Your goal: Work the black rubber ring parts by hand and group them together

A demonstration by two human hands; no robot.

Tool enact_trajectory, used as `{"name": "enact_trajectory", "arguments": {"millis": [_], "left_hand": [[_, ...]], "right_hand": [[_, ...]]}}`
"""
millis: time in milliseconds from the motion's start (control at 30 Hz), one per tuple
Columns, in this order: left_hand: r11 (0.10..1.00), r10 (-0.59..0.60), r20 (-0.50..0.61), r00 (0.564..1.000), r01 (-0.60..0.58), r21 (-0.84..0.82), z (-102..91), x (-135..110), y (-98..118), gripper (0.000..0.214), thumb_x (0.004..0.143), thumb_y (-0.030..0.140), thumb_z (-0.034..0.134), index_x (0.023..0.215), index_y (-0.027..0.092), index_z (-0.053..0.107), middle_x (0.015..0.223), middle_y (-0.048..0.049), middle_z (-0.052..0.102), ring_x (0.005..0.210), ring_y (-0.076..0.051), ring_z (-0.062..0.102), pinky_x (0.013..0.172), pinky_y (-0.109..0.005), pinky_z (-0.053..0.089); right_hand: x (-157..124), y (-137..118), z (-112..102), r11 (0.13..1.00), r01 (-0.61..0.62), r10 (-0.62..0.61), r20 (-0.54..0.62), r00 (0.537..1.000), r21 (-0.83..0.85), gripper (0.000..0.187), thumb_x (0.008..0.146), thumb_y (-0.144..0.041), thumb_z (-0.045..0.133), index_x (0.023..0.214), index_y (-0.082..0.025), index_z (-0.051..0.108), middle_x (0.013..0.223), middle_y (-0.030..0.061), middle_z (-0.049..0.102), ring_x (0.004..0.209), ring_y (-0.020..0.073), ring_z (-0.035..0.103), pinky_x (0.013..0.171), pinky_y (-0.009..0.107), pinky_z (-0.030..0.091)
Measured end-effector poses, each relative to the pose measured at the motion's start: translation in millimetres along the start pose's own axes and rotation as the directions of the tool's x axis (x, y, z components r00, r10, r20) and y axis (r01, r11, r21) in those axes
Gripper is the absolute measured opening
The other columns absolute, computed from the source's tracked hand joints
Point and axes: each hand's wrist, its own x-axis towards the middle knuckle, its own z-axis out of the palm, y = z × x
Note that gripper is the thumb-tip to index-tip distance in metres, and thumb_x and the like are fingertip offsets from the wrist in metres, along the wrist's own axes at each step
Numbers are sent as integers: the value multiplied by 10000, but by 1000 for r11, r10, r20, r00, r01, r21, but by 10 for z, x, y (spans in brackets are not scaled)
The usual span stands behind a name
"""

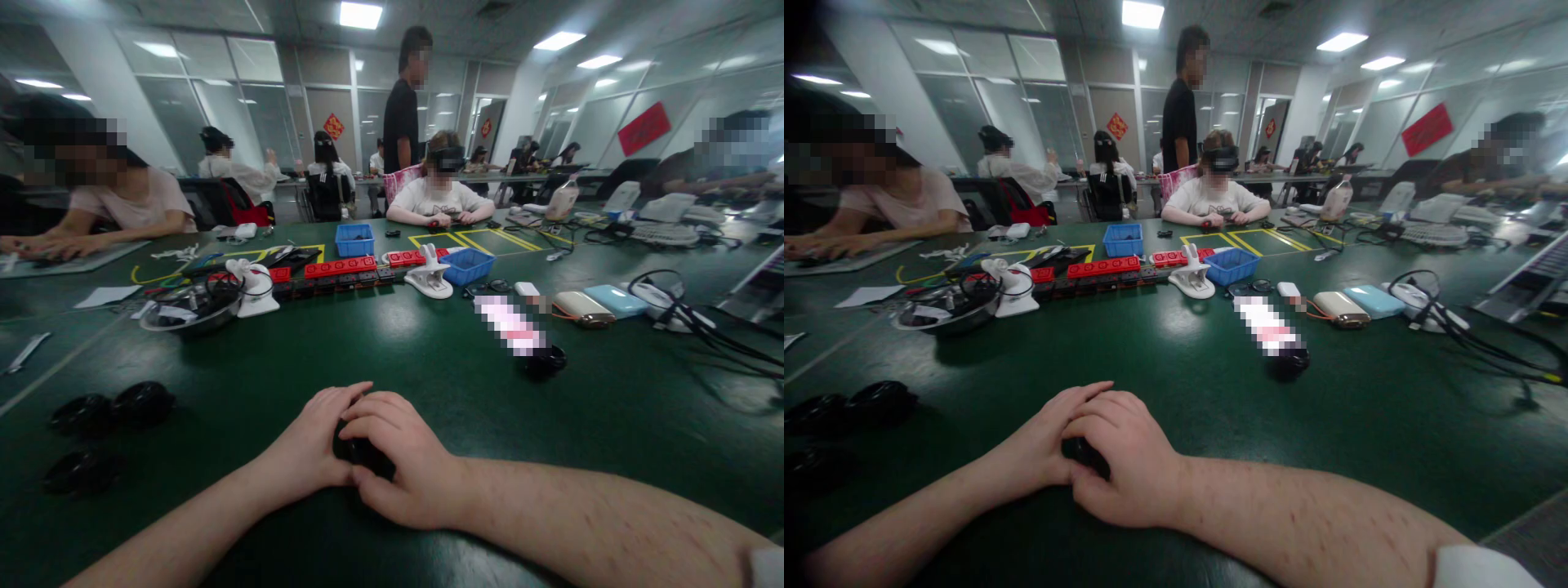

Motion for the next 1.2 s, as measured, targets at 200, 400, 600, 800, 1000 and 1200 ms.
{"name": "enact_trajectory", "arguments": {"millis": [200,400,600,800,1000,1200], "left_hand": [[994,-41,-8,999,42,99,43,3,107,199,649,226,667,816,183,570,847,-23,595,815,-237,551,754,-365,436],[998,62,116,991,-58,-39,-83,-3,116,262,575,100,632,817,183,578,883,-5,590,838,-209,552,770,-300,440],[951,160,162,974,-108,-289,-164,26,37,704,636,79,640,1281,249,416,1245,-1,533,1125,-219,496,982,-314,353],[971,135,182,974,-93,-223,-145,12,7,589,648,146,672,1204,237,501,1195,-13,562,1100,-239,508,970,-345,366],[993,-58,-11,998,59,104,10,-24,199,554,549,317,734,1051,190,538,1049,-76,580,964,-292,527,869,-420,396],[968,-185,-2,983,183,171,70,-11,279,239,631,257,637,837,165,558,859,-63,599,811,-266,545,764,-407,406]], "right_hand": [[3,41,7,973,-197,206,68,976,-120,386,638,-317,726,952,-151,575,963,75,583,876,206,526,787,359,430],[-3,73,27,986,-165,166,55,985,-30,217,673,-192,637,880,-183,572,938,51,585,877,180,533,786,327,435],[-3,30,-4,999,-26,23,62,998,41,243,667,-108,457,881,-190,542,916,41,633,923,164,575,973,381,322],[10,16,-24,998,-10,5,91,996,57,238,695,-152,448,913,-196,533,948,49,628,973,177,560,970,391,328],[22,21,-14,991,-137,137,-11,991,2,335,684,-250,567,1005,-159,539,990,85,571,919,214,510,826,383,411],[19,43,10,956,-282,288,71,955,-83,293,654,-232,647,922,-144,570,907,70,554,847,203,495,782,370,416]]}}
